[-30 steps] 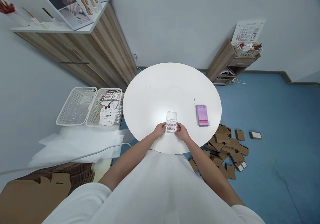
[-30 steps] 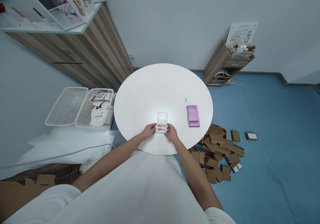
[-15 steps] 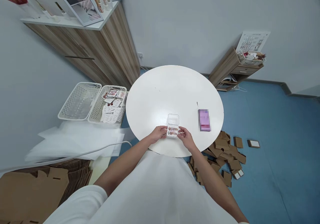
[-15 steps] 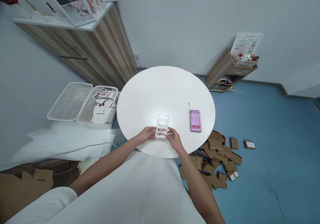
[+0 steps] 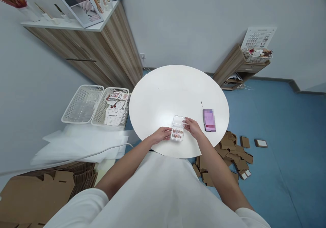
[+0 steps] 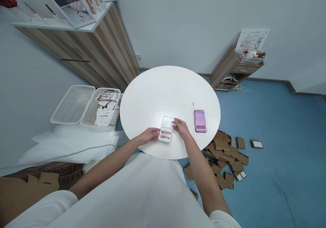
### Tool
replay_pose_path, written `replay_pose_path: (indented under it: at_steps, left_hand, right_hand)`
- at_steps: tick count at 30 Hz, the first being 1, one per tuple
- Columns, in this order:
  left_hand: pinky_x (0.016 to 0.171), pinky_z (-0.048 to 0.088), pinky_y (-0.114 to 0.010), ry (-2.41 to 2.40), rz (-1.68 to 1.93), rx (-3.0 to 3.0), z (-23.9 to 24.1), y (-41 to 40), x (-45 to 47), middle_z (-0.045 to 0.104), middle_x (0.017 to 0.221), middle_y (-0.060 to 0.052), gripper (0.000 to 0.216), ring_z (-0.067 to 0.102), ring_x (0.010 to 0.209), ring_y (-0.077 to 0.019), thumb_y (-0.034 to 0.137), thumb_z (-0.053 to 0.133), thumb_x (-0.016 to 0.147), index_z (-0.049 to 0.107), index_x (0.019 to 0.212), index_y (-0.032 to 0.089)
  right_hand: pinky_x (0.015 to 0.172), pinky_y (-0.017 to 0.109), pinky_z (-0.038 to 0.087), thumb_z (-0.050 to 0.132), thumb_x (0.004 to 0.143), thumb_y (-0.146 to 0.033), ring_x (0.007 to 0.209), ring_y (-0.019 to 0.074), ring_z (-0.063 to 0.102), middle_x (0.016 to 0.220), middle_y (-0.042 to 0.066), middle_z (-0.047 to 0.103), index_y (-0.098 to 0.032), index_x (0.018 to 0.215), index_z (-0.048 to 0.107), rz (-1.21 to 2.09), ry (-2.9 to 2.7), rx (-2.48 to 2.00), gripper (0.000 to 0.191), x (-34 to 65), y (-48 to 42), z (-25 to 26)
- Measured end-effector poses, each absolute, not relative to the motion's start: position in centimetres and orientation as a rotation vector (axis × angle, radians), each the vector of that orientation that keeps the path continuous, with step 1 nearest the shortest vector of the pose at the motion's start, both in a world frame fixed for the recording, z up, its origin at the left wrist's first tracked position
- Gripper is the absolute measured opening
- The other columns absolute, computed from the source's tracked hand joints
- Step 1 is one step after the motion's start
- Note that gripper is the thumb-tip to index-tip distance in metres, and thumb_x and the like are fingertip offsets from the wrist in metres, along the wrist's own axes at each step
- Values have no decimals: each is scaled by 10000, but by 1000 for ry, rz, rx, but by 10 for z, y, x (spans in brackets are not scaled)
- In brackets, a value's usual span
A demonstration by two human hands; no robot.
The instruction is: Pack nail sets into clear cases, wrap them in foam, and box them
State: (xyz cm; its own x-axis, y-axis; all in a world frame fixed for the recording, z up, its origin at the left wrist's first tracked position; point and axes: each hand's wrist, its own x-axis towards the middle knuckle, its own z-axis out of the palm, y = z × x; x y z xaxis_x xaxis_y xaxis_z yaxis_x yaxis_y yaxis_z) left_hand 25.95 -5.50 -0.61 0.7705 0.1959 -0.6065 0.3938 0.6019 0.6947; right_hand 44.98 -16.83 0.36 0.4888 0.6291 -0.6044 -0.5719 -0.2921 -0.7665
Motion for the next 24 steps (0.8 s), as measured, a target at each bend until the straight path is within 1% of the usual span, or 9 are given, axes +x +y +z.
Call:
replay_pose_path:
  at_steps: [2,5,12,17,20,22,24]
  left_hand:
    - [703,441,-297,694,-140,924,-7,-55,260,630,849,-77,412,561,669,-95,305,713,638,623,1008,145]
    - [696,444,-286,693,-132,905,-7,-56,262,633,891,-88,404,564,673,-94,301,716,637,627,1000,148]
    - [675,444,-266,743,-99,896,1,-62,267,643,879,-89,370,571,690,-104,296,711,643,641,970,138]
    - [672,440,-264,795,-56,896,1,-65,269,645,889,-86,339,570,690,-102,284,699,656,644,960,144]
    - [665,440,-260,802,-29,871,0,-66,271,641,859,-73,347,557,656,-89,274,701,653,639,969,146]
    - [663,440,-257,808,-10,855,-1,-67,272,635,828,-63,355,546,635,-80,277,699,655,633,979,145]
    - [665,441,-256,812,5,837,-1,-68,274,629,790,-55,367,534,616,-73,279,695,660,626,993,142]
  right_hand:
    - [625,259,482,669,660,-378,621,91,556,887,26,639,-234,918,637,1154,-100,-1481,297,452,-166,6]
    - [638,251,464,666,647,-387,649,88,546,868,11,629,-239,924,642,1121,-190,-1476,315,452,-167,10]
    - [714,276,455,648,652,-397,809,123,553,935,2,613,-288,989,601,1058,-242,-1394,358,443,-178,16]
    - [846,325,433,648,654,-397,917,141,540,971,0,605,-263,878,622,1054,-291,-1369,262,431,-189,11]
    - [888,361,421,647,659,-401,989,161,530,1082,-2,574,-283,902,619,1102,-300,-1370,272,427,-196,9]
    - [895,377,423,647,664,-406,1057,182,507,1229,-13,495,-307,935,614,1148,-294,-1371,291,424,-201,8]
    - [899,384,426,650,665,-410,1120,199,471,1344,-34,382,-324,958,611,1189,-285,-1367,307,421,-205,8]
